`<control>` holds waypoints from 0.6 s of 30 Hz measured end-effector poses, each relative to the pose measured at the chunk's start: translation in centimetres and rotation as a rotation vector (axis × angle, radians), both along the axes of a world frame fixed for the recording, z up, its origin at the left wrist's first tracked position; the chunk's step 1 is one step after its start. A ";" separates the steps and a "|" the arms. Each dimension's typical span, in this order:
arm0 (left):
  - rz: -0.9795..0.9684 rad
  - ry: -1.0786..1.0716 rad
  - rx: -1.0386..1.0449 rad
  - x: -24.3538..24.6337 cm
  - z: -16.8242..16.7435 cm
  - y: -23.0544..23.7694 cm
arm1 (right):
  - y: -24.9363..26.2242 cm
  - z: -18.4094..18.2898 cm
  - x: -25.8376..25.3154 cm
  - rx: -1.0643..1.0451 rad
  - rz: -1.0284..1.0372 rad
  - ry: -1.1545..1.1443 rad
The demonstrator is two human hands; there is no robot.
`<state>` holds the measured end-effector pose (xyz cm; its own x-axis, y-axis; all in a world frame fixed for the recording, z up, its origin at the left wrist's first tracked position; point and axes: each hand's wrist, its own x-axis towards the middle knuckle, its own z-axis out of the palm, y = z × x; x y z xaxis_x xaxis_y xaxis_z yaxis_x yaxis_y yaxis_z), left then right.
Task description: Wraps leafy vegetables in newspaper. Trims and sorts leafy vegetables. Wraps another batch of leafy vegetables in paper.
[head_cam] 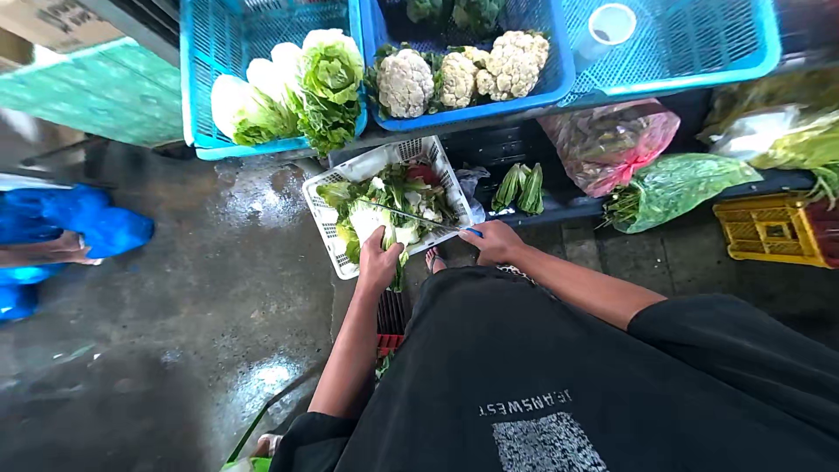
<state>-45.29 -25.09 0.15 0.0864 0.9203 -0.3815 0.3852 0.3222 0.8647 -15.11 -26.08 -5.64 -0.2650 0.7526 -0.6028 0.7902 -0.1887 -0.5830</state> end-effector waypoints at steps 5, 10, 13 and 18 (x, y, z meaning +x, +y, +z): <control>-0.067 0.041 0.073 0.4 -0.2 0.7 | -0.8 -0.3 1.2 -0.031 -0.082 0.008; -0.231 0.178 -0.132 3.4 -2.0 3.1 | -3.1 -0.6 5.1 -0.075 -0.230 0.004; -0.106 -0.029 -0.330 6.4 -6.5 3.9 | -6.1 -1.5 9.3 -0.152 -0.392 -0.054; -0.155 -0.118 -0.468 16.0 -10.7 5.8 | -14.0 -3.3 17.9 -0.340 -0.704 -0.195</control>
<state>-29.29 -19.29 -10.54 0.2761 0.6259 -0.7294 0.3680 0.6322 0.6818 2.83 -40.11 -8.95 0.3371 0.4710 -0.8152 0.5015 -0.8226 -0.2679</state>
